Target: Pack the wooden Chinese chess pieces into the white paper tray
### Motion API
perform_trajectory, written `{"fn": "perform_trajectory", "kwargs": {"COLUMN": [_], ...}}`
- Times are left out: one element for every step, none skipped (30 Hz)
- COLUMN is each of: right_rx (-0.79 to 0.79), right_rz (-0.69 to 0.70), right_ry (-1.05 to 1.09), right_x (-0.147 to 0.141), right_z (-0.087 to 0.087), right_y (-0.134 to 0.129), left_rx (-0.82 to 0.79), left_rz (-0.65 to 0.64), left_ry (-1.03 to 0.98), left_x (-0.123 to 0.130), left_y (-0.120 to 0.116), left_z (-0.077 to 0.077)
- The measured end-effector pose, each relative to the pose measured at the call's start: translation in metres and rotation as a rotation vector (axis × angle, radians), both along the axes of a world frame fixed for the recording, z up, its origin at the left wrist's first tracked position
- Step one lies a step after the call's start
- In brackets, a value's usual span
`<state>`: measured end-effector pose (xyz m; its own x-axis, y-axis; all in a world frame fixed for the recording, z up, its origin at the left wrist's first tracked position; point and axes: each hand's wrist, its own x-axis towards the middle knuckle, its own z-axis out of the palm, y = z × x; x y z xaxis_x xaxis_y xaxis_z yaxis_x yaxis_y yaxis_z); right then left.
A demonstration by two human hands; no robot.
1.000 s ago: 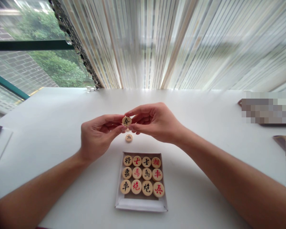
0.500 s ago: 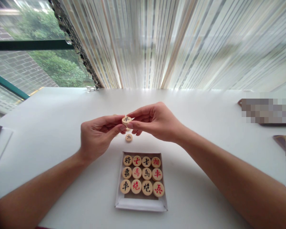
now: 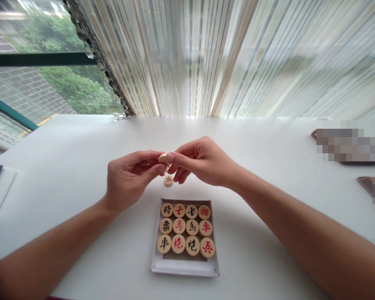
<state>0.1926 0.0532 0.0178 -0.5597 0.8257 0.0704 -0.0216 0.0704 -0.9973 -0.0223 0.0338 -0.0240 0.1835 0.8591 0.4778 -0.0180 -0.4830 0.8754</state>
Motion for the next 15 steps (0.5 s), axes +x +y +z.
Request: {"fn": "perform_trajectory", "kwargs": {"right_rx": [-0.011,-0.022,-0.035,-0.048,-0.061,-0.071,-0.079,-0.084,-0.085,-0.084,-0.084,-0.087,-0.091,-0.097,-0.101], "right_rz": [0.000,0.001,0.003,0.007,0.013,0.022,0.029,0.035,0.039,0.043,0.046,0.047,0.048,0.050,0.051], "right_ry": [0.001,0.003,0.006,0.009,0.012,0.015,0.015,0.012,0.006,-0.004,-0.015,-0.026,-0.035,-0.041,-0.047], "right_x": [-0.0003,-0.0006,-0.0007,-0.0008,-0.0008,-0.0008,-0.0007,-0.0006,-0.0006,-0.0007,-0.0008,-0.0011,-0.0016,-0.0021,-0.0027], "right_z": [0.0000,-0.0001,-0.0004,-0.0008,-0.0013,-0.0017,-0.0021,-0.0022,-0.0023,-0.0022,-0.0021,-0.0021,-0.0022,-0.0025,-0.0029], "right_y": [-0.0001,-0.0002,-0.0003,-0.0003,-0.0003,-0.0003,-0.0004,-0.0004,-0.0005,-0.0007,-0.0009,-0.0012,-0.0015,-0.0019,-0.0023], "left_rx": [-0.005,-0.006,-0.006,-0.007,-0.009,-0.011,-0.013,-0.014,-0.013,-0.011,-0.007,-0.001,0.005,0.016,0.030], "left_rz": [-0.002,-0.006,-0.014,-0.021,-0.028,-0.034,-0.040,-0.046,-0.052,-0.056,-0.058,-0.059,-0.059,-0.058,-0.057], "left_ry": [0.006,0.010,0.012,0.013,0.013,0.009,0.005,0.004,0.003,0.004,0.007,0.011,0.015,0.021,0.032], "left_x": [0.0001,0.0003,0.0005,0.0007,0.0010,0.0014,0.0017,0.0019,0.0022,0.0023,0.0023,0.0022,0.0020,0.0017,0.0014], "left_y": [-0.0002,-0.0003,-0.0003,-0.0003,-0.0003,-0.0003,-0.0003,-0.0004,-0.0006,-0.0008,-0.0010,-0.0012,-0.0013,-0.0014,-0.0014], "left_z": [-0.0002,-0.0003,-0.0004,-0.0003,-0.0001,0.0001,0.0003,0.0005,0.0008,0.0009,0.0009,0.0008,0.0006,0.0002,-0.0003]}}
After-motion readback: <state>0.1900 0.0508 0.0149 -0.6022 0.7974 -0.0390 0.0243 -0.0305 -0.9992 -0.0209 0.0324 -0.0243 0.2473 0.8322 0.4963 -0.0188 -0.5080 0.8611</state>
